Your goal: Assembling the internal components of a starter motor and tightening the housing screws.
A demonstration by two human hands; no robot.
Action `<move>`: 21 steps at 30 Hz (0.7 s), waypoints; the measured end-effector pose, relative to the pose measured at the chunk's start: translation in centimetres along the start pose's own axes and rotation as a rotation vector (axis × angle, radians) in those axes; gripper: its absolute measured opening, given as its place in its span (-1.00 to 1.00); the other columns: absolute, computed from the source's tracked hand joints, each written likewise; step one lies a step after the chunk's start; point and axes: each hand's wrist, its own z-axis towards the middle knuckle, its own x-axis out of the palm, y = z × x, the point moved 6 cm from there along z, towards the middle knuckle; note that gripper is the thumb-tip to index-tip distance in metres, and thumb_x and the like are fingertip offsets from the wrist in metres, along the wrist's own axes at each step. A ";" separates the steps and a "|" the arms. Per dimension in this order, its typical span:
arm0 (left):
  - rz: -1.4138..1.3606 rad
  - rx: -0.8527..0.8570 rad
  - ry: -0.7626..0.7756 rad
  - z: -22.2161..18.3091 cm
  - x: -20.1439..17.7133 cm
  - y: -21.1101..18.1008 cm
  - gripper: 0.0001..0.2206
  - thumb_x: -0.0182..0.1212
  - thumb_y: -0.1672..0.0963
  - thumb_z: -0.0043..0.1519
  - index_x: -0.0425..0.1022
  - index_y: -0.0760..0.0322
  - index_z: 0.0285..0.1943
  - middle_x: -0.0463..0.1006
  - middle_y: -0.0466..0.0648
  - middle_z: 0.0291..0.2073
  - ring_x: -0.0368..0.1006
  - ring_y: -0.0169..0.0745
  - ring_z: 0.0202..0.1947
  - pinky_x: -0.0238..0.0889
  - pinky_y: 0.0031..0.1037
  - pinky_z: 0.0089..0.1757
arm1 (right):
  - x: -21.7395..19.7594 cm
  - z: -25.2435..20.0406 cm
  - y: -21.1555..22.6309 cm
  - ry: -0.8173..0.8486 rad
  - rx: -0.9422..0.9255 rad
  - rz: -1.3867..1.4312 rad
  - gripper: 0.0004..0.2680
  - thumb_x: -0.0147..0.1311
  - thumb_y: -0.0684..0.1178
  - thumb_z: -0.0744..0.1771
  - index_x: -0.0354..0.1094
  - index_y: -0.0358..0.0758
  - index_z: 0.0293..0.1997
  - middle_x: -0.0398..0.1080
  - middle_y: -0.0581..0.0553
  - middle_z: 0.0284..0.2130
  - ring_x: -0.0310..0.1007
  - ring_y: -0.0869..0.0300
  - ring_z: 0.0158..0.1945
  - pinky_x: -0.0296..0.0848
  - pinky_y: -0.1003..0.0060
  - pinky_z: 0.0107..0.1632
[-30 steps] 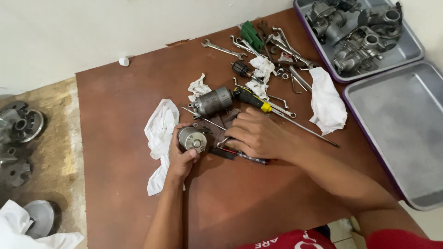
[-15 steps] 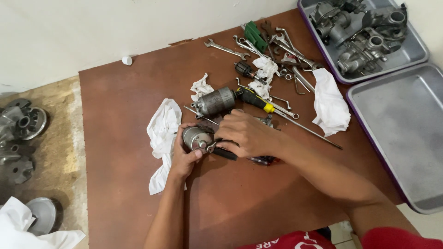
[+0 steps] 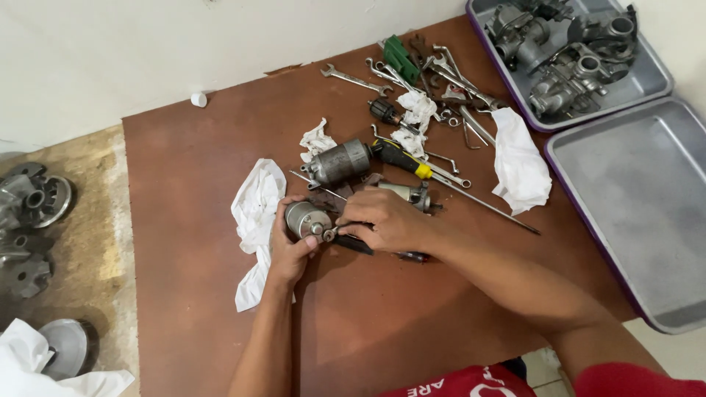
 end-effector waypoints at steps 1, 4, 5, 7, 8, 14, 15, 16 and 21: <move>-0.001 0.001 0.002 0.1 -0.1 0.1 -0.22 0.54 0.01 -0.15 0.22 0.28 0.23 0.47 0.12 -0.34 0.27 -0.39 -0.77 0.17 -0.62 -0.77 | 0.1 -0.1 0.2 0.000 0.000 -0.002 -0.89 0.16 -0.13 0.36 0.36 -0.22 -0.37 0.31 -0.08 -0.53 0.39 0.00 -0.45 0.35 0.18 -0.34; 0.033 0.009 -0.009 0.1 -0.5 0.3 -0.22 0.54 -0.01 -0.16 0.26 0.30 0.22 0.46 0.10 -0.37 0.27 -0.38 -0.76 0.17 -0.59 -0.78 | 0.5 -0.3 0.4 -0.057 0.020 -0.007 -0.88 0.17 -0.15 0.34 0.36 -0.21 -0.40 0.31 -0.11 -0.57 0.39 -0.04 -0.47 0.35 0.15 -0.37; 0.063 0.006 -0.021 0.1 -0.6 0.3 -0.22 0.54 -0.02 -0.18 0.29 0.29 0.22 0.46 0.09 -0.36 0.29 -0.38 -0.75 0.19 -0.58 -0.77 | 0.7 -0.5 0.1 -0.080 0.042 -0.005 -0.88 0.19 -0.14 0.34 0.37 -0.20 -0.40 0.32 -0.10 -0.57 0.39 -0.04 -0.48 0.34 0.16 -0.38; 0.089 0.000 -0.030 0.0 -0.7 0.6 -0.22 0.55 -0.03 -0.19 0.31 0.27 0.21 0.47 0.08 -0.35 0.30 -0.38 -0.74 0.21 -0.58 -0.77 | 1.0 -1.0 0.0 -0.101 0.068 -0.005 -0.88 0.20 -0.13 0.33 0.38 -0.19 -0.41 0.33 -0.10 -0.57 0.40 -0.03 -0.49 0.34 0.17 -0.39; 0.079 0.006 -0.036 0.0 -0.8 0.7 -0.23 0.55 -0.03 -0.19 0.31 0.27 0.21 0.47 0.07 -0.35 0.31 -0.38 -0.73 0.22 -0.59 -0.76 | 0.9 -1.1 0.1 -0.121 0.069 -0.018 -0.88 0.20 -0.13 0.33 0.39 -0.17 -0.42 0.33 -0.06 -0.58 0.39 0.00 -0.50 0.33 0.20 -0.39; 0.084 0.009 -0.072 -0.2 -0.9 1.1 -0.22 0.54 -0.06 -0.20 0.32 0.26 0.20 0.48 0.06 -0.29 0.33 -0.38 -0.64 0.22 -0.60 -0.75 | 1.0 -1.5 0.5 -0.194 0.099 -0.035 -0.89 0.21 -0.13 0.33 0.40 -0.19 -0.42 0.32 -0.08 -0.59 0.39 -0.04 -0.51 0.36 0.18 -0.42; 0.027 -0.012 -0.071 -0.4 -0.9 1.2 -0.24 0.53 -0.02 -0.15 0.29 0.27 0.23 0.45 0.06 -0.32 0.31 -0.36 -0.70 0.23 -0.60 -0.74 | 1.0 -1.5 0.6 -0.212 0.112 -0.033 -0.88 0.20 -0.15 0.33 0.40 -0.20 -0.42 0.31 -0.11 -0.59 0.40 -0.08 -0.51 0.37 0.17 -0.42; 0.026 -0.009 -0.071 -0.4 -0.8 1.1 -0.24 0.53 -0.02 -0.15 0.29 0.27 0.23 0.45 0.06 -0.32 0.31 -0.36 -0.70 0.23 -0.60 -0.74 | 1.2 -1.6 0.8 -0.212 0.110 -0.035 -0.88 0.20 -0.15 0.33 0.40 -0.20 -0.42 0.31 -0.11 -0.59 0.40 -0.08 -0.51 0.37 0.17 -0.42; 0.113 0.030 -0.157 -0.7 -1.3 1.5 -0.21 0.53 -0.08 -0.21 0.34 0.21 0.22 0.50 -0.01 -0.14 0.41 -0.37 -0.29 0.33 -0.57 -0.38 | 1.6 -2.1 0.9 -0.298 0.204 0.025 -0.91 0.21 -0.21 0.31 0.40 -0.26 -0.40 0.37 -0.17 -0.59 0.45 -0.12 -0.51 0.40 0.22 -0.44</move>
